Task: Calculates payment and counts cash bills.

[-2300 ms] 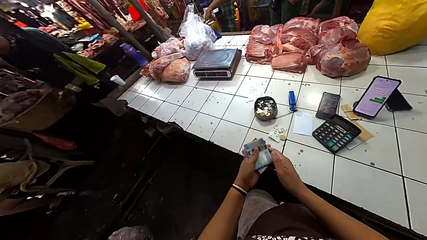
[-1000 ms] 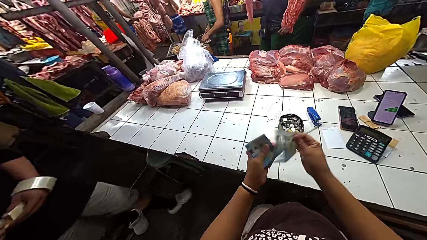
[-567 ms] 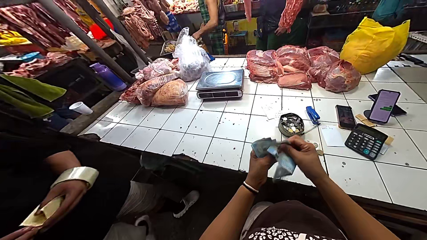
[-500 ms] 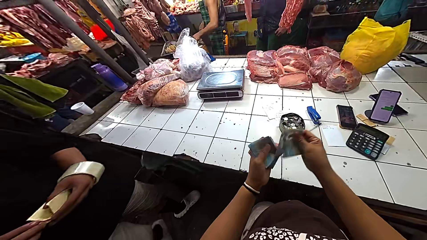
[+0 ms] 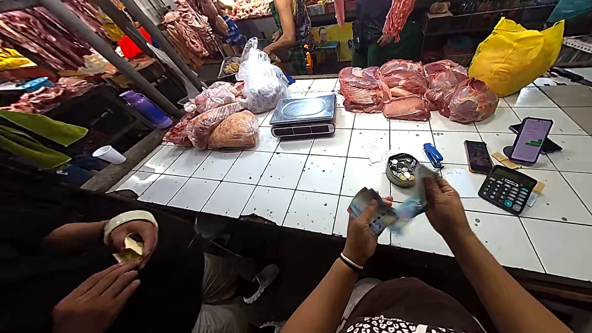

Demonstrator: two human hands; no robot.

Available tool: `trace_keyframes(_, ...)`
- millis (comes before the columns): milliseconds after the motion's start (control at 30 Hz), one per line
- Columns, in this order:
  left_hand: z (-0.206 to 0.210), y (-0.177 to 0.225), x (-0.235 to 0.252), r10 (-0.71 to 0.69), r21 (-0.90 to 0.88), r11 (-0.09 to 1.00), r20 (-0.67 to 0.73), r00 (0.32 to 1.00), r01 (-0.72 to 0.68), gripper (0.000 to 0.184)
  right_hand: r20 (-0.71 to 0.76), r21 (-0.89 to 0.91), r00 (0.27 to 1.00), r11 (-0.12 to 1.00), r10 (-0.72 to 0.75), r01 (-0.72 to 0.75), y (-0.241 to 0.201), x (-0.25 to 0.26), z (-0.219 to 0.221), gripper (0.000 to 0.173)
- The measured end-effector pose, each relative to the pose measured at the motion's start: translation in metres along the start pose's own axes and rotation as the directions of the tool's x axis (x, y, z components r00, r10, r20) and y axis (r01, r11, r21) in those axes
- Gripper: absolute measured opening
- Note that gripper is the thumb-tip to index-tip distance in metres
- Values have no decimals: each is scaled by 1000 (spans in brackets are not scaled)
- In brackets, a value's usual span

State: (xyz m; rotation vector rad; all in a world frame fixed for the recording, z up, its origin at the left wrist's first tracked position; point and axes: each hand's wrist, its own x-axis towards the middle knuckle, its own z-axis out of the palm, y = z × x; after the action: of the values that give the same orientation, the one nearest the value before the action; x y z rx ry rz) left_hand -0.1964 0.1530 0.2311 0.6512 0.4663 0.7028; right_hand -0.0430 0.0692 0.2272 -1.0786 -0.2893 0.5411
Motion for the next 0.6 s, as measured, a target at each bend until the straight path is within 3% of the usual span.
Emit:
trace_keyframes(33, 0, 1, 1, -1, -12, 1000, -6, 1000, 1, 29, -51, 57, 999, 998, 18, -16, -5, 2, -4, 16)
trace_keyframes(100, 1, 2, 1, 15, 48, 999, -42, 999, -13, 33, -12, 22, 999, 999, -44, 44, -15, -6, -10, 17)
trace_keyframes(167, 2, -1, 1, 55, 166, 985, -65, 996, -43, 39, 169, -148, 977, 976, -131, 157, -18, -22, -12, 15)
trace_keyframes(233, 2, -8, 2, 134, 253, 960, -25, 991, -124, 37, 380, -262, 910, 924, -167, 279, -12, -36, -8, 19)
trace_keyframes(300, 2, -13, 2, 161, 266, 950, 37, 986, -165, 38, 431, -312, 876, 876, -214, 368, -2, -38, -2, 16)
trace_keyframes(367, 5, -13, 2, 108, 250, 961, 48, 993, -116, 36, 315, -263, 925, 917, -213, 300, 0, -26, -4, 10)
trace_keyframes(433, 9, -9, 2, 15, 177, 984, 19, 1000, -18, 28, 39, -130, 992, 984, -120, 124, -7, -4, -12, 15)
trace_keyframes(500, 11, -7, 3, -22, 137, 990, -23, 1000, 24, 24, -150, -183, 972, 971, -181, 153, -16, 18, -31, 14)
trace_keyframes(533, 11, -6, 5, -11, 145, 989, -40, 999, 16, 24, -132, -362, 936, 895, -326, 260, -19, 25, -44, 13)
trace_keyframes(567, 11, -6, 8, 6, 163, 987, -52, 999, 2, 25, -13, -600, 882, 710, -471, 370, -21, 27, -59, 14)
trace_keyframes(600, 10, -6, 10, 28, 186, 982, -67, 997, -15, 27, 190, -769, 838, 453, -511, 451, -23, 23, -74, 21)
